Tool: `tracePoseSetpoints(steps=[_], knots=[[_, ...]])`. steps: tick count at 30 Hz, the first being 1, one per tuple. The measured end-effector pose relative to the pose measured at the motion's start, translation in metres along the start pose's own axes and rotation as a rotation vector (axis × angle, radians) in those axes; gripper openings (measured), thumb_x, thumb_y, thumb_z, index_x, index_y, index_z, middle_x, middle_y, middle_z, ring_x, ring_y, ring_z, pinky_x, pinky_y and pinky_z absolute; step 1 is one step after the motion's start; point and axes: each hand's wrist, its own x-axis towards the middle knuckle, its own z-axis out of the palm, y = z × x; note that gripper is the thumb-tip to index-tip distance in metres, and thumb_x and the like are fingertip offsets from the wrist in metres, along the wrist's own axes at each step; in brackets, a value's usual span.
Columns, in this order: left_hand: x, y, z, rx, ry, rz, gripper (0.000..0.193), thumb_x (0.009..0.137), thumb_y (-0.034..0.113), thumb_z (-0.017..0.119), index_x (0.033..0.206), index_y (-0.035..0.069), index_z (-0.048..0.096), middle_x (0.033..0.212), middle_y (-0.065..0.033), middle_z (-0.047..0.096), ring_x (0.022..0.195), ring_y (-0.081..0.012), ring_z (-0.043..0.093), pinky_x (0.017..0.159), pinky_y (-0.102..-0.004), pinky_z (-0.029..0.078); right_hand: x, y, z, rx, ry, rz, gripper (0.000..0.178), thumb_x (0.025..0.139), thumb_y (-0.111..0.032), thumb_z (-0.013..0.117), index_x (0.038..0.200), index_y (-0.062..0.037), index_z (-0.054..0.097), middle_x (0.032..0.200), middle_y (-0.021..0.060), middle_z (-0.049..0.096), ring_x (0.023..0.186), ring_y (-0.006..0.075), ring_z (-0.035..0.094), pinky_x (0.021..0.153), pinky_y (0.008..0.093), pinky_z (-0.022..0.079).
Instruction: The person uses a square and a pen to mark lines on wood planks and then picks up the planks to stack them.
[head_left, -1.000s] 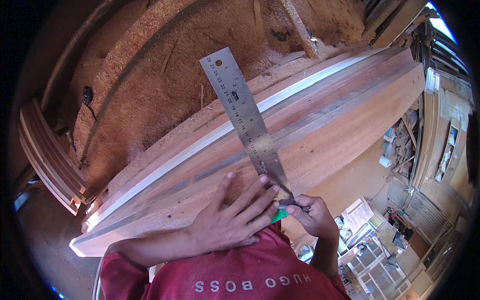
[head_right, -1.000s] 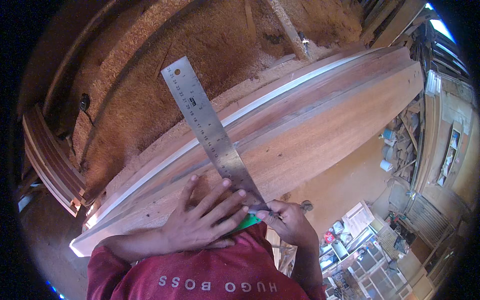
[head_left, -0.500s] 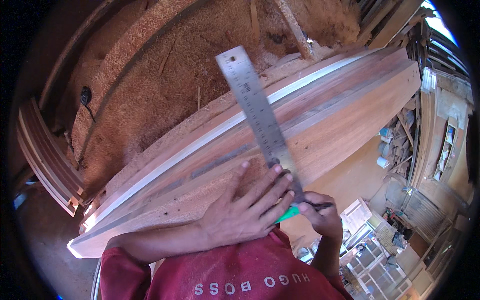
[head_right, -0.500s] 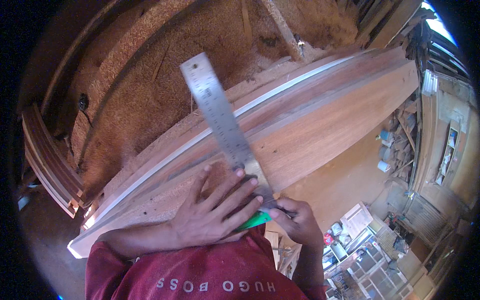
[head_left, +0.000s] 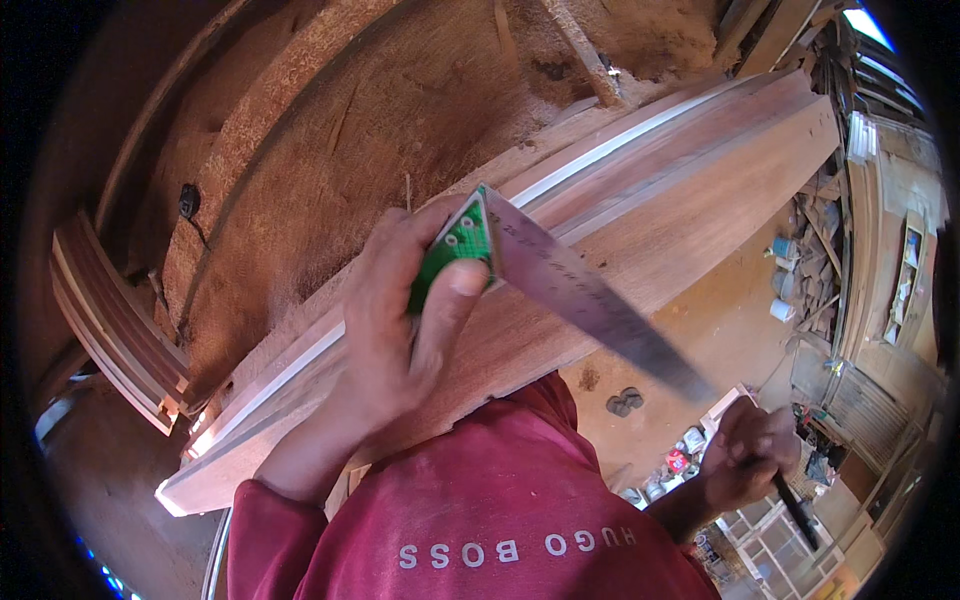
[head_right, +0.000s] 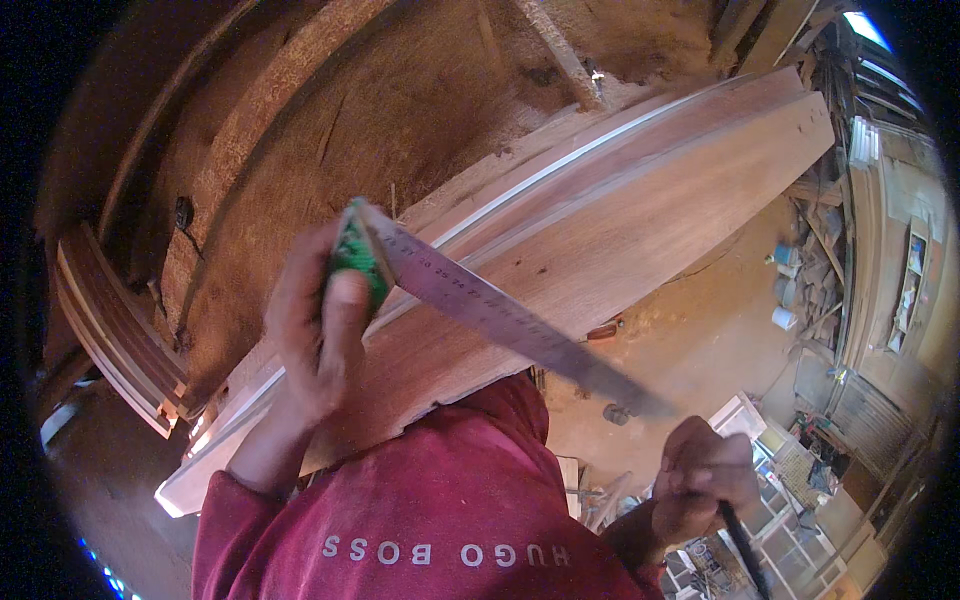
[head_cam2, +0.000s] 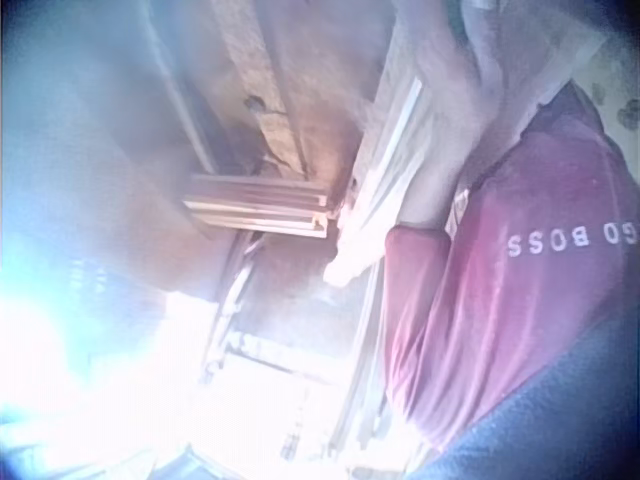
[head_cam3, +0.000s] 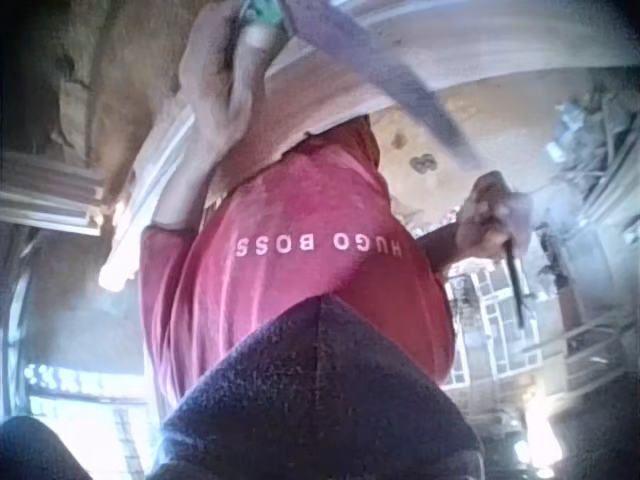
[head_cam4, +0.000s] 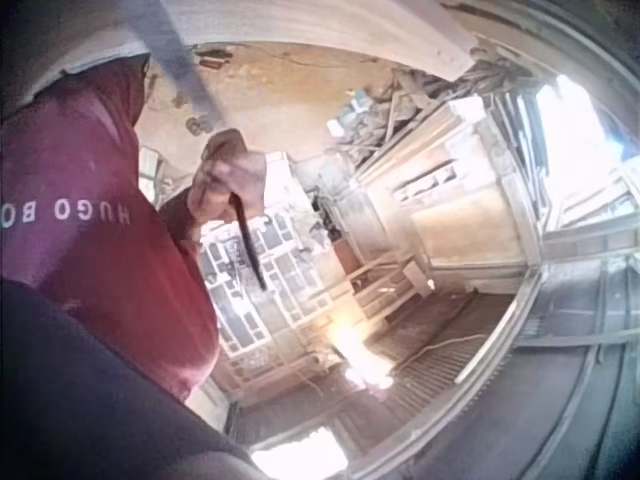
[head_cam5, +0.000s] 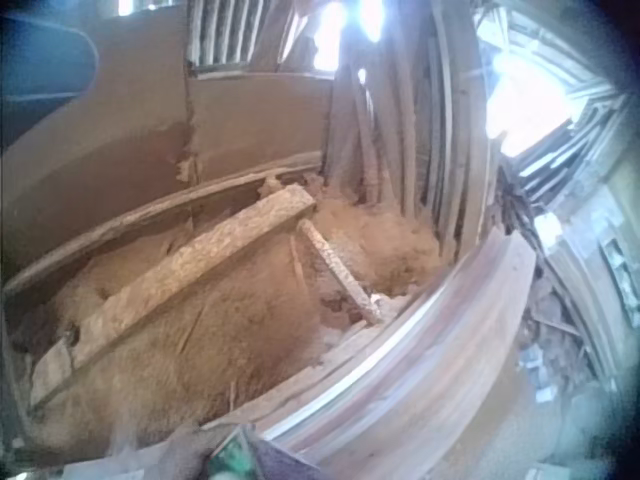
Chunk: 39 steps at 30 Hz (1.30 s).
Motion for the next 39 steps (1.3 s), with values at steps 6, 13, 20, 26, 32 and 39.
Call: tracePoseSetpoints(steps=[6, 13, 20, 26, 32, 39], knots=[[-0.006, -0.016, 0.024, 0.389, -0.183, -0.210, 0.043, 0.083, 0.039, 0.077, 0.114, 0.012, 0.064, 0.092, -0.0110, 0.065, 0.079, -0.0316, 0.066, 0.070, -0.0407, 0.053, 0.008, 0.052, 0.046, 0.287, 0.035, 0.281, 0.042, 0.109, -0.039, 0.039, 0.105, -0.0013, 0.058, 0.082, 0.0100, 0.046, 0.056, 0.0177, 0.048, 0.056, 0.0340, 0.047], [-0.018, -0.010, 0.033, 0.771, -0.196, 0.018, 0.056, 0.081, 0.051, 0.074, 0.125, 0.017, 0.065, 0.096, -0.0007, 0.064, 0.081, -0.0214, 0.063, 0.060, -0.0351, 0.050, 0.000, 0.088, 0.070, 0.231, -0.132, 0.371, 0.059, 0.108, -0.051, 0.027, 0.103, 0.0003, 0.056, 0.091, 0.0151, 0.051, 0.062, 0.0196, 0.054, 0.062, 0.0367, 0.054], [-0.015, -0.007, 0.049, 0.785, -0.203, -0.108, 0.064, 0.077, 0.043, 0.081, 0.130, 0.011, 0.064, 0.103, -0.0082, 0.065, 0.086, -0.0270, 0.061, 0.071, -0.0380, 0.052, 0.021, 0.094, 0.088, -0.029, -0.196, 0.295, 0.010, 0.091, -0.006, 0.068, 0.094, 0.0035, 0.066, 0.103, 0.0178, 0.062, 0.085, 0.0260, 0.071, 0.073, 0.0318, 0.059], [-0.014, -0.009, 0.049, 0.757, -0.217, -0.107, 0.064, 0.076, 0.038, 0.083, 0.130, 0.010, 0.064, 0.101, -0.0086, 0.065, 0.084, -0.0259, 0.060, 0.068, -0.0373, 0.051, 0.029, 0.099, 0.089, -0.246, -0.218, 0.190, 0.014, 0.083, 0.000, 0.074, 0.095, 0.0005, 0.067, 0.100, 0.0179, 0.067, 0.086, 0.0254, 0.072, 0.073, 0.0326, 0.060], [-0.016, -0.018, 0.051, 0.766, -0.185, -0.068, 0.058, 0.079, 0.042, 0.079, 0.127, 0.013, 0.065, 0.097, -0.0039, 0.063, 0.079, -0.0214, 0.057, 0.062, -0.0334, 0.047, 0.037, 0.102, 0.089, -0.255, -0.251, 0.135, 0.020, 0.079, 0.004, 0.077, 0.095, -0.0010, 0.067, 0.099, 0.0179, 0.068, 0.086, 0.0255, 0.072, 0.072, 0.0316, 0.060], [-0.013, -0.012, 0.048, 0.726, -0.224, -0.097, 0.060, 0.076, 0.037, 0.084, 0.126, 0.010, 0.065, 0.102, -0.0088, 0.067, 0.085, -0.0260, 0.062, 0.069, -0.0373, 0.053, 0.044, 0.101, 0.091, -0.221, -0.299, 0.105, 0.022, 0.078, 0.008, 0.076, 0.096, -0.0017, 0.068, 0.100, 0.0174, 0.068, 0.088, 0.0268, 0.072, 0.074, 0.0322, 0.061]])
